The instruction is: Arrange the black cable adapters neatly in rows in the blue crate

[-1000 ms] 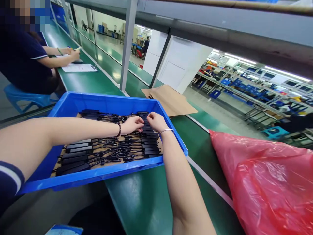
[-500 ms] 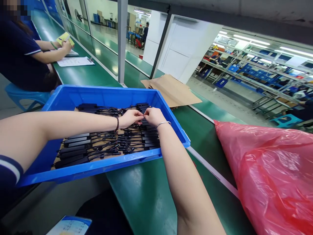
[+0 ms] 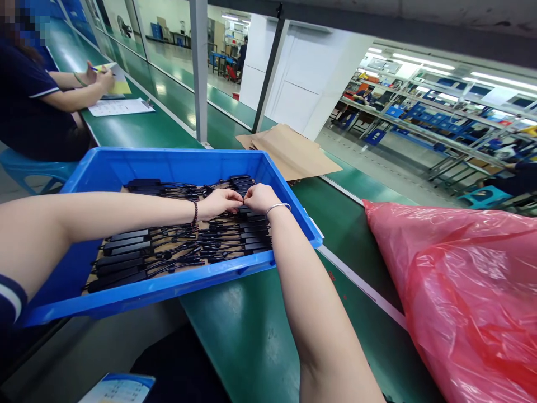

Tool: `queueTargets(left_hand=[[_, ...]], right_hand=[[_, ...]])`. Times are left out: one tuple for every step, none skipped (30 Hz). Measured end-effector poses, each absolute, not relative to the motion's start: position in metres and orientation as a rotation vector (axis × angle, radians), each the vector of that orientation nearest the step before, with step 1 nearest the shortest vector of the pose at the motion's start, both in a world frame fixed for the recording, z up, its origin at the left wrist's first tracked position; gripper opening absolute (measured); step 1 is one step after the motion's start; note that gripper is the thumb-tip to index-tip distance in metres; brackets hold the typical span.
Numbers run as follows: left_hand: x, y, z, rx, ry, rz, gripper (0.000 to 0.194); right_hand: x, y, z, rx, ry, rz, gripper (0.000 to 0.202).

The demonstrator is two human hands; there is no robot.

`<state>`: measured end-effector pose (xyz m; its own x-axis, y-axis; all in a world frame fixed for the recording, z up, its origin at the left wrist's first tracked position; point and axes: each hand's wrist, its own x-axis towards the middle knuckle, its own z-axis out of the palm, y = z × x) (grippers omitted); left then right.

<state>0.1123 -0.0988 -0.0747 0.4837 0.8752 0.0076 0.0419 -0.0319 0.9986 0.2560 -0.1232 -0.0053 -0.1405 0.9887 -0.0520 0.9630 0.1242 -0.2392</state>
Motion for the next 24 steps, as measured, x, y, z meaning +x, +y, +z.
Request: queueTargets(left_hand=[[0.111, -0.098, -0.074, 1.478, 0.837, 0.794, 0.013], [0.11, -0.096, -0.073, 1.497, 0.819, 0.768, 0.014], [0.11, -0.095, -0.072, 1.51, 0.802, 0.744, 0.014], [0.109, -0.094, -0.072, 1.518, 0.789, 0.724, 0.015], [0.109, -0.094, -0.071, 1.522, 0.781, 0.708, 0.014], [0.108, -0.093, -0.07, 1.521, 0.775, 0.703, 0.014], [0.109, -0.093, -0.07, 1.512, 0.768, 0.709, 0.014], [0.109, -0.094, -0.07, 1.491, 0.761, 0.73, 0.013], [0.109, -0.095, -0.07, 1.463, 0.75, 0.762, 0.013], [0.11, -0.095, -0.07, 1.436, 0.733, 0.794, 0.014], [0.11, -0.096, -0.07, 1.41, 0.717, 0.82, 0.015], [0.11, -0.097, -0.07, 1.387, 0.709, 0.836, 0.017], [0.111, -0.098, -0.07, 1.367, 0.712, 0.844, 0.018], [0.111, -0.098, -0.07, 1.351, 0.727, 0.848, 0.018], [0.112, -0.099, -0.07, 1.337, 0.75, 0.849, 0.017], [0.112, -0.099, -0.071, 1.324, 0.777, 0.853, 0.015], [0.112, -0.098, -0.071, 1.317, 0.796, 0.856, 0.014], [0.113, -0.097, -0.071, 1.322, 0.806, 0.855, 0.013], [0.113, -0.096, -0.071, 1.336, 0.81, 0.85, 0.012], [0.112, -0.094, -0.069, 1.36, 0.813, 0.837, 0.011], [0.111, -0.092, -0.067, 1.398, 0.818, 0.805, 0.01], [0.108, -0.089, -0.063, 1.458, 0.828, 0.748, 0.01], [0.105, -0.086, -0.058, 1.547, 0.842, 0.664, 0.012], [0.102, -0.084, -0.051, 1.665, 0.853, 0.554, 0.015]], right_hand=[[0.256, -0.123, -0.005, -1.981, -2.262, 0.345, 0.015], [0.257, -0.123, -0.005, -1.983, -2.26, 0.363, 0.015], [0.257, -0.123, -0.005, -1.981, -2.257, 0.381, 0.015], [0.258, -0.124, -0.005, -1.982, -2.248, 0.399, 0.014], [0.258, -0.124, -0.005, -1.986, -2.235, 0.426, 0.014], [0.259, -0.124, -0.005, -1.99, -2.216, 0.469, 0.013], [0.26, -0.124, -0.006, -1.991, -2.19, 0.534, 0.013], [0.261, -0.123, -0.007, -1.984, -2.159, 0.614, 0.012], [0.262, -0.123, -0.008, -1.97, -2.122, 0.703, 0.012], [0.264, -0.122, -0.01, -1.949, -2.083, 0.787, 0.011], [0.265, -0.121, -0.012, -1.924, -2.046, 0.852, 0.011], [0.266, -0.12, -0.014, -1.904, -2.018, 0.885, 0.011], [0.268, -0.119, -0.016, -1.893, -2.005, 0.888, 0.011], [0.269, -0.119, -0.018, -1.891, -2.007, 0.868, 0.012], [0.269, -0.118, -0.019, -1.901, -2.016, 0.833, 0.012], [0.27, -0.117, -0.02, -1.917, -2.027, 0.79, 0.012], [0.271, -0.116, -0.02, -1.939, -2.033, 0.743, 0.013], [0.272, -0.116, -0.021, -1.961, -2.032, 0.696, 0.012], [0.272, -0.115, -0.021, -1.979, -2.027, 0.652, 0.012], [0.273, -0.115, -0.022, -1.993, -2.018, 0.613, 0.012], [0.273, -0.114, -0.022, -2.002, -2.011, 0.582, 0.012], [0.274, -0.114, -0.022, -2.007, -2.007, 0.56, 0.012], [0.274, -0.113, -0.023, -2.01, -2.005, 0.549, 0.011], [0.274, -0.113, -0.023, -2.012, -2.003, 0.547, 0.011]])
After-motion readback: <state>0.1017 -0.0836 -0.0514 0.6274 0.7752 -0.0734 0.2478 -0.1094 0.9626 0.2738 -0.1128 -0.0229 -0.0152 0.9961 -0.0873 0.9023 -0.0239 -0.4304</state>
